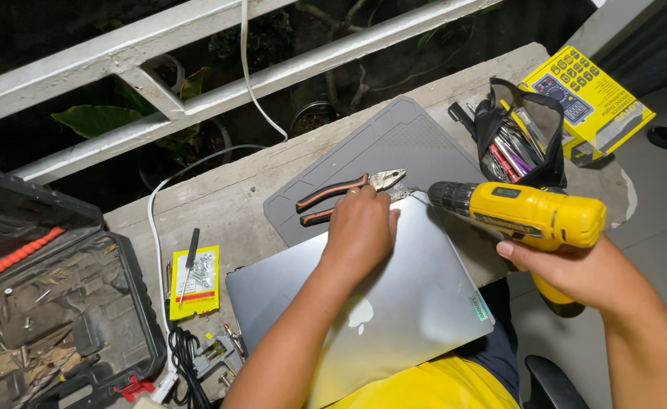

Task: The person removes screws from a laptop casing using a power drill, manipulates small components with pliers, and fits a replacement silver cover onto the device.

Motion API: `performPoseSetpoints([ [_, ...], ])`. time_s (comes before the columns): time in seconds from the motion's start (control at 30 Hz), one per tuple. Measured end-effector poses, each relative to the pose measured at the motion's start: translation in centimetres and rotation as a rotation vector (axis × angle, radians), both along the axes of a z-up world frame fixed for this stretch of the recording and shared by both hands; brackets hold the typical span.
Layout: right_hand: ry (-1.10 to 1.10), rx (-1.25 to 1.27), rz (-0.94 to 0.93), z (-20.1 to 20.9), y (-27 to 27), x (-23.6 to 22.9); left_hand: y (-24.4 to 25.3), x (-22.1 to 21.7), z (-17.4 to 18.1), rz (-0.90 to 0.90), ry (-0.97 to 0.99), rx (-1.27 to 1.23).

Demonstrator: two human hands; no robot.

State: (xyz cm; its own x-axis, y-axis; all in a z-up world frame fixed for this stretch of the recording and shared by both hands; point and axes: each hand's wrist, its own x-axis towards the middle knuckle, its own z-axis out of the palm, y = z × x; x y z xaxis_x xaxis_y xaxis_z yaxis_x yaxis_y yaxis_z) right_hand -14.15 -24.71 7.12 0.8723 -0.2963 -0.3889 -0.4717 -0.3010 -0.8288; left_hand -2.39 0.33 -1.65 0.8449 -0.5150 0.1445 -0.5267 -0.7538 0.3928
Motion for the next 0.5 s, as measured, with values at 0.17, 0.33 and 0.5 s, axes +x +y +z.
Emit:
performPoseSetpoints([
  [0.17, -0.043, -0.099, 0.109, 1.1, 0.8, 1.0, -0.5, -2.2, -0.5, 0.099, 0.000, 0.091],
  [0.33, -0.051, -0.112, 0.120, 1.6, 1.2, 0.8, -0.3, -2.5, 0.2, 0.086, 0.090, 0.110],
  [0.5, -0.111, -0.065, 0.140, 0.1, 0.2, -0.1, -0.1, -2.8, 0.5, 0.067, 0.105, 0.083],
])
